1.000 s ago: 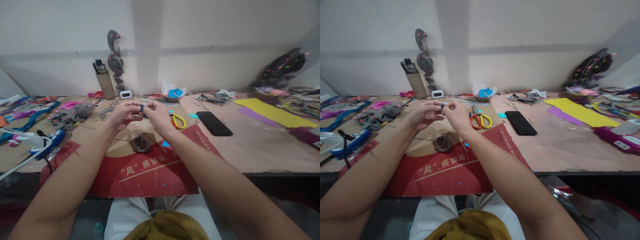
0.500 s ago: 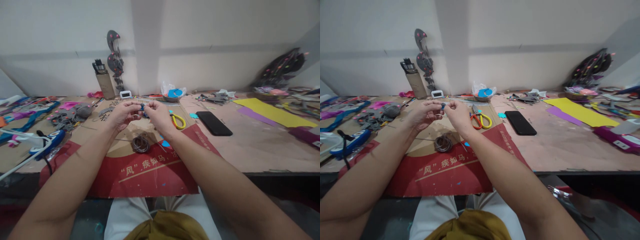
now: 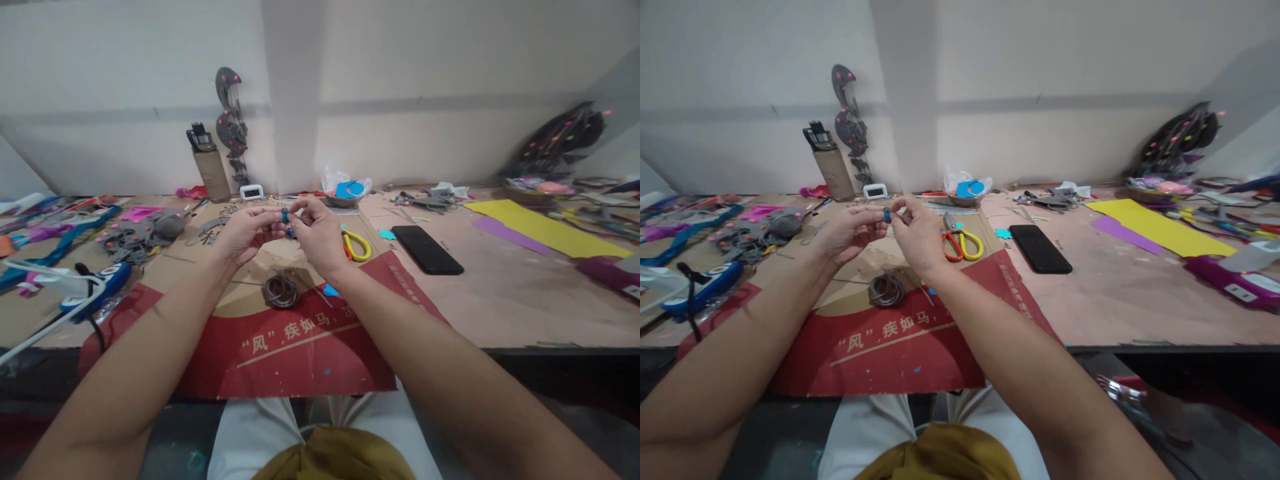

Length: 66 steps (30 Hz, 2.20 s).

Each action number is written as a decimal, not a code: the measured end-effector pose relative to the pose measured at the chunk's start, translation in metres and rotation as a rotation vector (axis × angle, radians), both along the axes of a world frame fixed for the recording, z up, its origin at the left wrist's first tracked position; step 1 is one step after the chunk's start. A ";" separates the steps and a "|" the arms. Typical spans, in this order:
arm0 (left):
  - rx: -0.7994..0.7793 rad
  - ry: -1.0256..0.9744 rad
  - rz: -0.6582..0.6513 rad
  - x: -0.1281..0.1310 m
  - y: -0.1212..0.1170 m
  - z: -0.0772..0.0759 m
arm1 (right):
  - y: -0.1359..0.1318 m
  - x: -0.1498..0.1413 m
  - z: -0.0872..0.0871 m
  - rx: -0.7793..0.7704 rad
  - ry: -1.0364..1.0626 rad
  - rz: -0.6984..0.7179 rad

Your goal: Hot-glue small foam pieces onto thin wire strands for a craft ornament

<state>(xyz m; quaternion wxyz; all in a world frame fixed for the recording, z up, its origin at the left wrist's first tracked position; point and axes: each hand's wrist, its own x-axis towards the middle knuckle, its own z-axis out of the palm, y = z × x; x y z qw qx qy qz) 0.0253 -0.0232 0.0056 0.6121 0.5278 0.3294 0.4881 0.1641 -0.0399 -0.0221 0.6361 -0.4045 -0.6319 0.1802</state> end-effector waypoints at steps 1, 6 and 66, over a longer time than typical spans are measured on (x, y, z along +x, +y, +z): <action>-0.002 -0.009 0.009 0.000 -0.001 0.000 | 0.000 0.000 -0.001 0.010 -0.017 -0.014; -0.001 -0.040 0.023 0.001 -0.001 0.000 | 0.003 0.001 -0.004 0.075 -0.103 -0.081; 0.201 0.067 0.153 -0.001 -0.002 0.001 | 0.001 0.008 -0.008 0.270 -0.557 -0.110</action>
